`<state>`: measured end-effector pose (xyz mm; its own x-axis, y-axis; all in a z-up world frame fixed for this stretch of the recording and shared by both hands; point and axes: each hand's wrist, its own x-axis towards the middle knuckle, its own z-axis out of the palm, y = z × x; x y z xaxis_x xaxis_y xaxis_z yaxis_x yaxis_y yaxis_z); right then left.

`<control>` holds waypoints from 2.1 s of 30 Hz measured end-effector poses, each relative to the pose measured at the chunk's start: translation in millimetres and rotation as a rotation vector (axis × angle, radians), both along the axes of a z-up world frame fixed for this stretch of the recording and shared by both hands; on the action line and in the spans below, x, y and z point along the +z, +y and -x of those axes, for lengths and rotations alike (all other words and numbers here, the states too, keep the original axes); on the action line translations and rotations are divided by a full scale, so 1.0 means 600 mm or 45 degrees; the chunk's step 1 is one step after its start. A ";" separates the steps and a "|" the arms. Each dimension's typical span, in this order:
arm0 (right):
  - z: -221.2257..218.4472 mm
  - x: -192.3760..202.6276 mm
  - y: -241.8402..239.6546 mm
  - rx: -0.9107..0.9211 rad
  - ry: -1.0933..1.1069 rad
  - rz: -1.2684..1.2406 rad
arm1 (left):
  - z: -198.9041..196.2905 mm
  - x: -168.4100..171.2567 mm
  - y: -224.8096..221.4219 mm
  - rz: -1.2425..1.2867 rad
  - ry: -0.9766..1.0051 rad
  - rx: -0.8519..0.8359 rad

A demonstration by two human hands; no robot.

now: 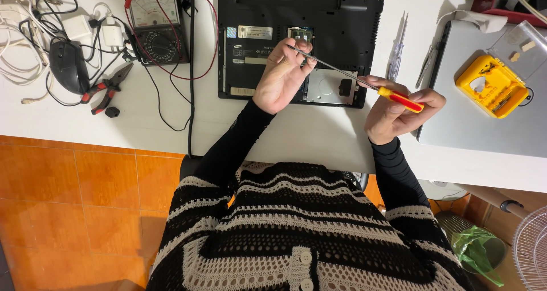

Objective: The person uses a screwdriver to unscrew and remove components from the bottom of an opened laptop, repositioning the laptop and handling internal parts such as the drive bay and memory area while working at a cluttered desk.

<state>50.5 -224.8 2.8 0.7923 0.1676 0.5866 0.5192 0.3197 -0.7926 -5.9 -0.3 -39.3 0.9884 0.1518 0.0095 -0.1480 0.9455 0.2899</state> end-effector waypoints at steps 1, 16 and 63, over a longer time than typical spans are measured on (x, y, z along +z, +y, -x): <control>0.001 0.000 0.000 -0.005 0.002 0.002 | 0.000 0.000 0.000 0.004 -0.004 -0.001; -0.001 -0.002 -0.004 0.012 -0.018 0.050 | 0.002 -0.005 0.000 -0.043 -0.024 -0.015; -0.049 0.271 0.131 0.337 -0.702 0.682 | 0.098 0.110 0.040 -2.478 0.196 1.159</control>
